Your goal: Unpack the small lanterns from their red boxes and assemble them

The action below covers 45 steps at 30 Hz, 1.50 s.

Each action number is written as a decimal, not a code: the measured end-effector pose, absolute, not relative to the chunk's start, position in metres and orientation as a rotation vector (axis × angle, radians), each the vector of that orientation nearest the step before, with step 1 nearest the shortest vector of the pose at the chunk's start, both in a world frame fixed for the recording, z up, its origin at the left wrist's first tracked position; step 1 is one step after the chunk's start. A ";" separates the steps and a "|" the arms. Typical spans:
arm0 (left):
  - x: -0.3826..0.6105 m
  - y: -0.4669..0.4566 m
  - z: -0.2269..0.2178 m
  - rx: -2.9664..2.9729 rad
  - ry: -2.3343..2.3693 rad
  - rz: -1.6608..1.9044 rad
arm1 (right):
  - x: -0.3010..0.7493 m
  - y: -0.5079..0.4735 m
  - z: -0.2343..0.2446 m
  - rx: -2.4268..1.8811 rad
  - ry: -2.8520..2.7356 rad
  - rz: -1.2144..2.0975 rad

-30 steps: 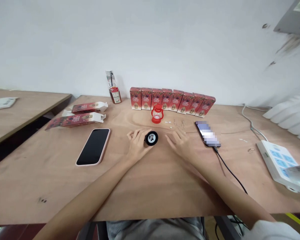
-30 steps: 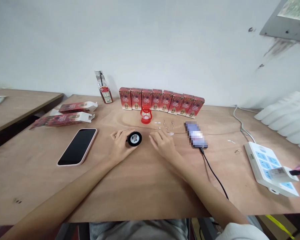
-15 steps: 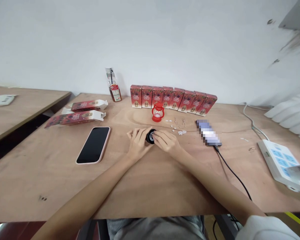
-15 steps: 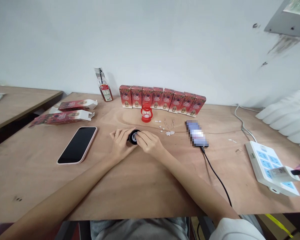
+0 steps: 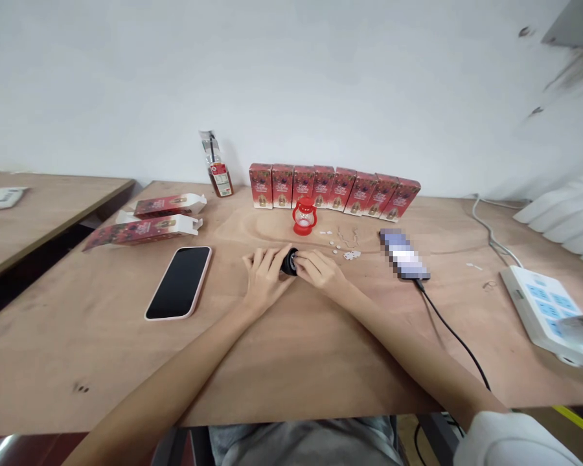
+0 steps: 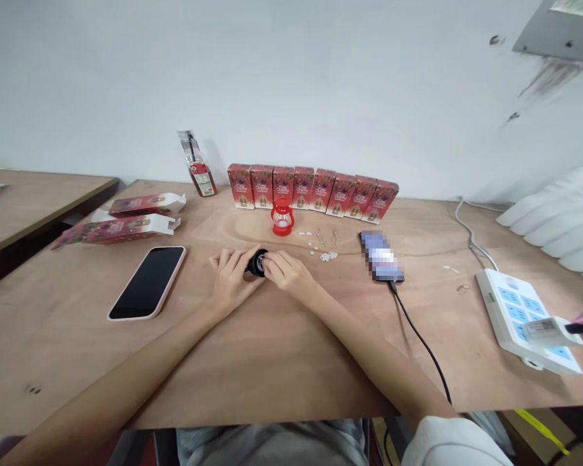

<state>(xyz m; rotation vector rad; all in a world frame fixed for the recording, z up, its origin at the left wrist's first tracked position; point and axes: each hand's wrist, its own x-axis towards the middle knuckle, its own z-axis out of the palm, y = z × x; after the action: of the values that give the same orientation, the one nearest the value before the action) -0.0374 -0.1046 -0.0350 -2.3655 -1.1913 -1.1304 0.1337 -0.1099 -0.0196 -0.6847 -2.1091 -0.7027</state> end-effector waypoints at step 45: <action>-0.038 -0.105 -0.036 -2.396 -1.183 -1.133 | 0.140 -0.105 -0.031 -0.667 -2.046 -0.403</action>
<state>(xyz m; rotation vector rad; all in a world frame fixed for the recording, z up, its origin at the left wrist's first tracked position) -0.0381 -0.1047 -0.0364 -2.3957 -1.1835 -1.1333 0.1402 -0.1052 -0.0313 -0.6666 -2.0459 -0.4032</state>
